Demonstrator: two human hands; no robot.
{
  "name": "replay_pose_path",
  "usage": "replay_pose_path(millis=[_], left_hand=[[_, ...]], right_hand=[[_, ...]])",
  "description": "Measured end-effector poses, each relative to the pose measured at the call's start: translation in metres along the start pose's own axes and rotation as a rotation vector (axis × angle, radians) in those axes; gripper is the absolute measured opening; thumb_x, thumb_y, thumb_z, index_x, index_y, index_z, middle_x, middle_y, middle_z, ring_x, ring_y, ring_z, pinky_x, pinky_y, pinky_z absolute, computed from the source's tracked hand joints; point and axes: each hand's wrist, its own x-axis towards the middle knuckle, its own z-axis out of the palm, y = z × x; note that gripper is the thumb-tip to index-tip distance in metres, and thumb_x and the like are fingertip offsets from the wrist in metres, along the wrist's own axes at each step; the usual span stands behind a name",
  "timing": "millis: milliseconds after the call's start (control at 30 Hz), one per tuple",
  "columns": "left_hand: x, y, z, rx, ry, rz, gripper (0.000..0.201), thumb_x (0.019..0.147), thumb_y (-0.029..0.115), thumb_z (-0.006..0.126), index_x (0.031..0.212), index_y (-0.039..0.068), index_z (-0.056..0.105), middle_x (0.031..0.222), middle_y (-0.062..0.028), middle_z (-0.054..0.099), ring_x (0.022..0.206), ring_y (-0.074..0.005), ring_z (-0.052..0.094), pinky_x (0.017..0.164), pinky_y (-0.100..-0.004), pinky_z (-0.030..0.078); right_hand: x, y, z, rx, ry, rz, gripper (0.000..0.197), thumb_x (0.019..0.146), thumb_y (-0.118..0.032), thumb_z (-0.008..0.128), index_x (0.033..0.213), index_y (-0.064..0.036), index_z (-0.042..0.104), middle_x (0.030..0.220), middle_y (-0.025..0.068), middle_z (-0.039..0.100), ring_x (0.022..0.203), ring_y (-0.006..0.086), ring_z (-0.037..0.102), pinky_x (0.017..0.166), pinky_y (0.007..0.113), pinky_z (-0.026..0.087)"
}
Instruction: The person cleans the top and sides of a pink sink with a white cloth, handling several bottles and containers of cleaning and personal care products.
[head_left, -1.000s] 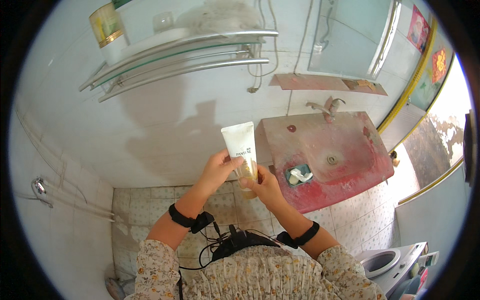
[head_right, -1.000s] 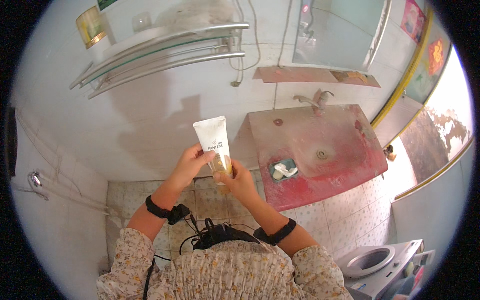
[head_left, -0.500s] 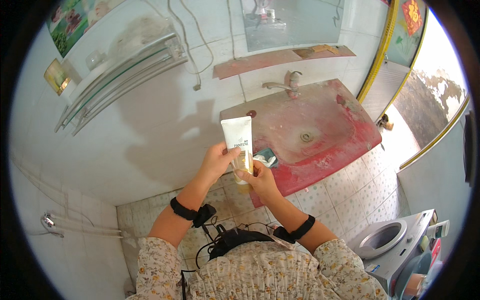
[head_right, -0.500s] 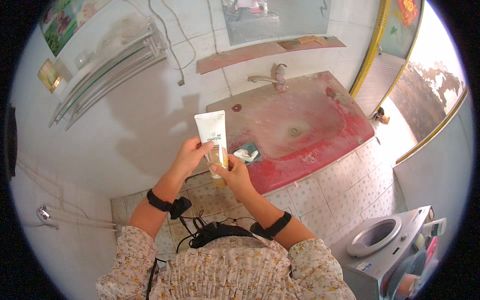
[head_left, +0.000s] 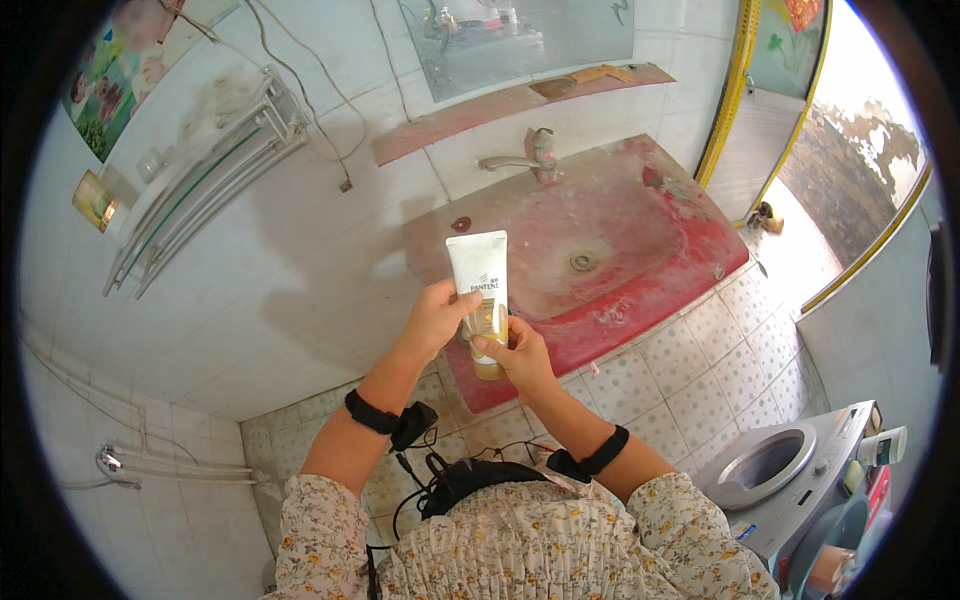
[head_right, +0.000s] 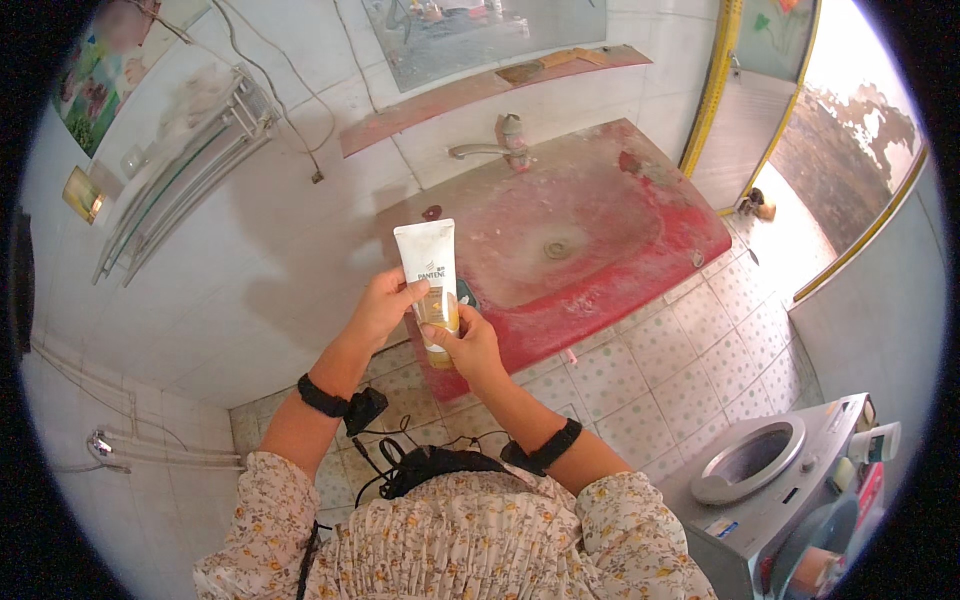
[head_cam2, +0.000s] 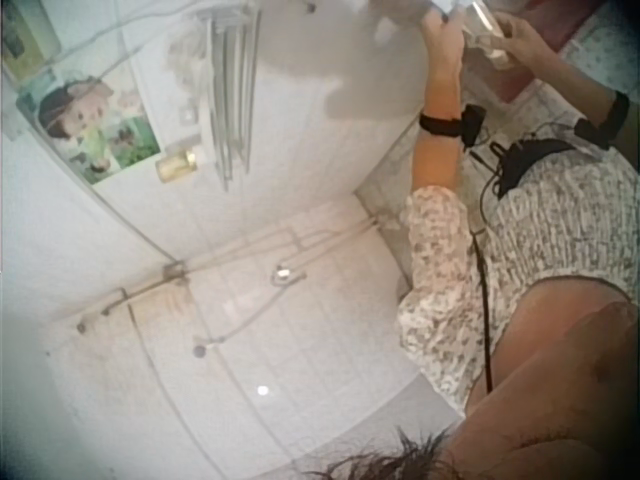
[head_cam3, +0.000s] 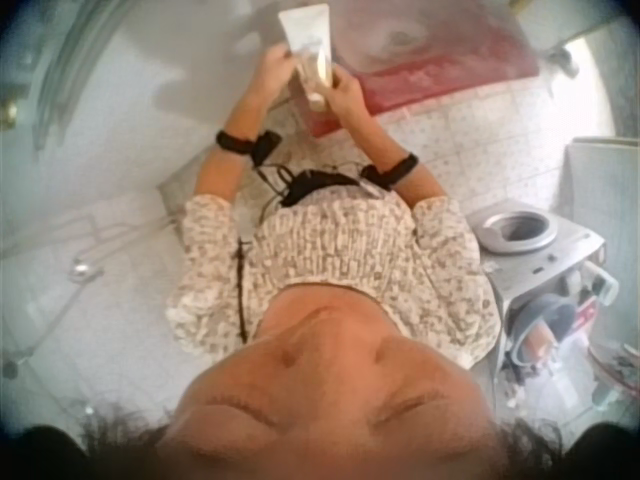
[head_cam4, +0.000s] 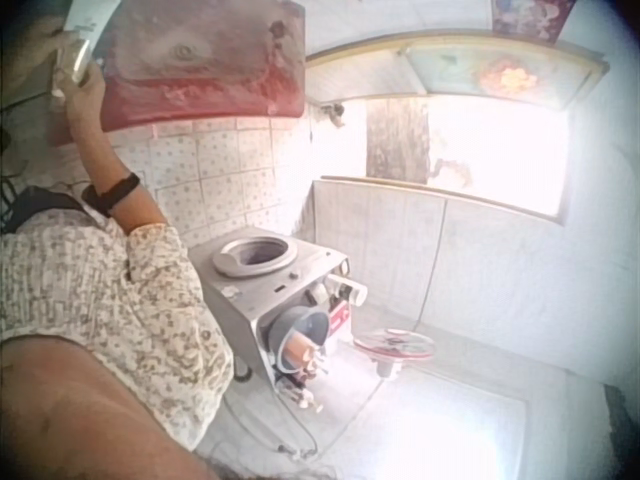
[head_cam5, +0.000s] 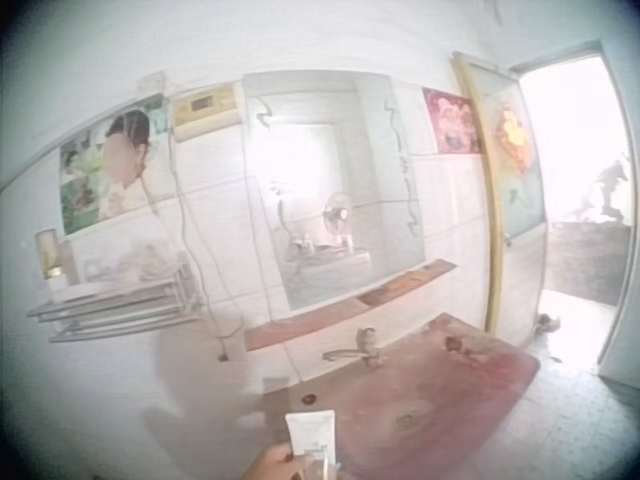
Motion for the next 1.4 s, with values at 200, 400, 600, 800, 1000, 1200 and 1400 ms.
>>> replay_pose_path(millis=[200, 400, 600, 800, 1000, 1200, 1400], left_hand=[[0.009, -0.004, 0.017, 0.006, -0.031, -0.029, 0.023, 0.085, 0.010, 0.056, 0.103, -0.005, 0.058, 0.094, -0.0078, 0.062, 0.082, -0.0140, 0.058, 0.070, -0.0288, 0.048], [0.017, 0.003, 0.031, 0.121, -0.086, -0.133, 0.026, 0.086, 0.012, 0.056, 0.107, -0.002, 0.056, 0.097, -0.0084, 0.061, 0.086, -0.0157, 0.058, 0.074, -0.0296, 0.048], [0.017, -0.007, 0.043, -0.072, -0.093, -0.100, 0.036, 0.084, 0.013, 0.058, 0.116, -0.002, 0.050, 0.106, -0.0088, 0.058, 0.097, -0.0155, 0.054, 0.083, -0.0308, 0.044], [0.005, -0.013, 0.037, 0.082, -0.056, -0.021, 0.036, 0.082, 0.005, 0.060, 0.116, 0.001, 0.048, 0.106, -0.0069, 0.058, 0.094, -0.0155, 0.056, 0.081, -0.0300, 0.047], [-0.028, -0.017, 0.021, 0.213, 0.055, 0.069, 0.036, 0.079, 0.007, 0.062, 0.113, 0.001, 0.051, 0.101, -0.0070, 0.060, 0.092, -0.0157, 0.057, 0.082, -0.0309, 0.046], [-0.083, -0.020, -0.019, 0.162, 0.239, -0.016, 0.033, 0.076, 0.008, 0.063, 0.108, 0.000, 0.055, 0.097, -0.0082, 0.062, 0.085, -0.0154, 0.059, 0.075, -0.0294, 0.048], [-0.184, -0.026, -0.095, 0.012, 0.532, -0.028, 0.031, 0.077, 0.007, 0.063, 0.106, -0.001, 0.055, 0.099, -0.0088, 0.061, 0.088, -0.0166, 0.059, 0.078, -0.0301, 0.047]], right_hand=[[-0.002, -0.003, -0.019, 0.009, 0.036, 0.025, 0.039, 0.076, -0.013, 0.071, 0.107, 0.0002, 0.052, 0.093, 0.0051, 0.059, 0.078, 0.0112, 0.057, 0.064, 0.026, 0.050], [-0.003, -0.008, -0.033, 0.012, 0.131, -0.041, 0.034, 0.075, -0.012, 0.072, 0.100, 0.0016, 0.055, 0.085, 0.0054, 0.060, 0.069, 0.0112, 0.057, 0.056, 0.025, 0.049], [0.001, -0.006, -0.045, 0.030, 0.105, -0.071, 0.032, 0.075, -0.009, 0.071, 0.101, 0.0015, 0.055, 0.085, 0.0053, 0.060, 0.070, 0.0109, 0.057, 0.058, 0.026, 0.049], [0.004, -0.003, -0.037, -0.041, 0.055, -0.064, 0.038, 0.075, -0.007, 0.070, 0.108, 0.0008, 0.053, 0.093, 0.0053, 0.059, 0.079, 0.0114, 0.057, 0.067, 0.025, 0.049], [0.003, 0.011, -0.032, -0.012, -0.166, -0.110, 0.048, 0.076, -0.007, 0.068, 0.118, -0.0010, 0.045, 0.106, 0.0067, 0.056, 0.094, 0.0142, 0.055, 0.080, 0.027, 0.046], [-0.017, 0.007, -0.037, -0.196, -0.123, -0.240, 0.028, 0.085, -0.004, 0.056, 0.113, 0.0003, 0.050, 0.103, 0.0076, 0.059, 0.091, 0.0135, 0.057, 0.079, 0.025, 0.046], [-0.066, 0.000, -0.049, -0.323, -0.011, -0.058, 0.019, 0.086, -0.007, 0.055, 0.104, 0.0001, 0.055, 0.087, 0.0077, 0.062, 0.074, 0.0128, 0.057, 0.066, 0.025, 0.048]])
